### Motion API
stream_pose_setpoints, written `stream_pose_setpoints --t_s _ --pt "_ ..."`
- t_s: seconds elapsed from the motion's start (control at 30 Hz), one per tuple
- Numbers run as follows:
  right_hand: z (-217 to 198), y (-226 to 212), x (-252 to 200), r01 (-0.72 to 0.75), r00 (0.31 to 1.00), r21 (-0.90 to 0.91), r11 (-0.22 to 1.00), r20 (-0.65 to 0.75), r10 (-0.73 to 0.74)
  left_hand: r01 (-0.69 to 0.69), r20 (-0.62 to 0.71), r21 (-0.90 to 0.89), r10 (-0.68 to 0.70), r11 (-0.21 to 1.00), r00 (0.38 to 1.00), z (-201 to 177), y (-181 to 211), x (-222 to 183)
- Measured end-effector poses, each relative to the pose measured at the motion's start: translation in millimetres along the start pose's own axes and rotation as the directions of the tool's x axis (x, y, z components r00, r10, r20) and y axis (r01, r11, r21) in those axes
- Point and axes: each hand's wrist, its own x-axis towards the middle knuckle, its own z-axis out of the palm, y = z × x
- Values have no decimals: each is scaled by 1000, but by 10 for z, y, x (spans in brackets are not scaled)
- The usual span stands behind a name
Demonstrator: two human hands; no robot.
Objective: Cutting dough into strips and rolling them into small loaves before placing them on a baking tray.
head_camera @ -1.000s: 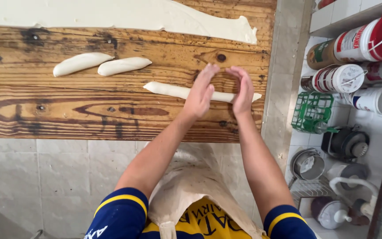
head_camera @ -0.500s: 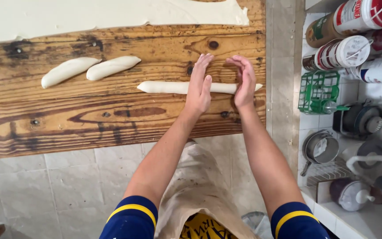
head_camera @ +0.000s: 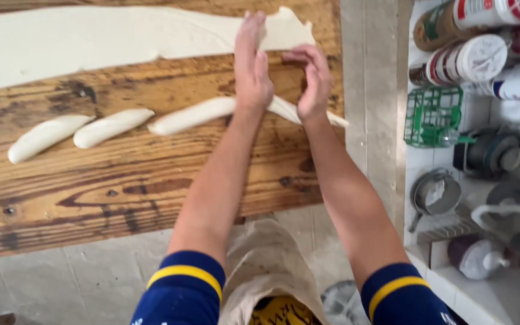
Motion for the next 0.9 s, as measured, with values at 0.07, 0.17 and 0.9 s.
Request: stream_pose_setpoints --t_s 0.07,0.17,0.9 --pt "-34 -44 -95 -39 999 12 999 -21 39 72 78 71 -77 995 994 -34 116 -114" --pt "-63 -93 -233 -34 999 76 996 -21 36 30 211 212 -76 977 975 -191 275 -223" --pt "-179 -223 -617 -79 955 -65 995 281 94 -53 9 233 52 971 999 -403 347 -515"
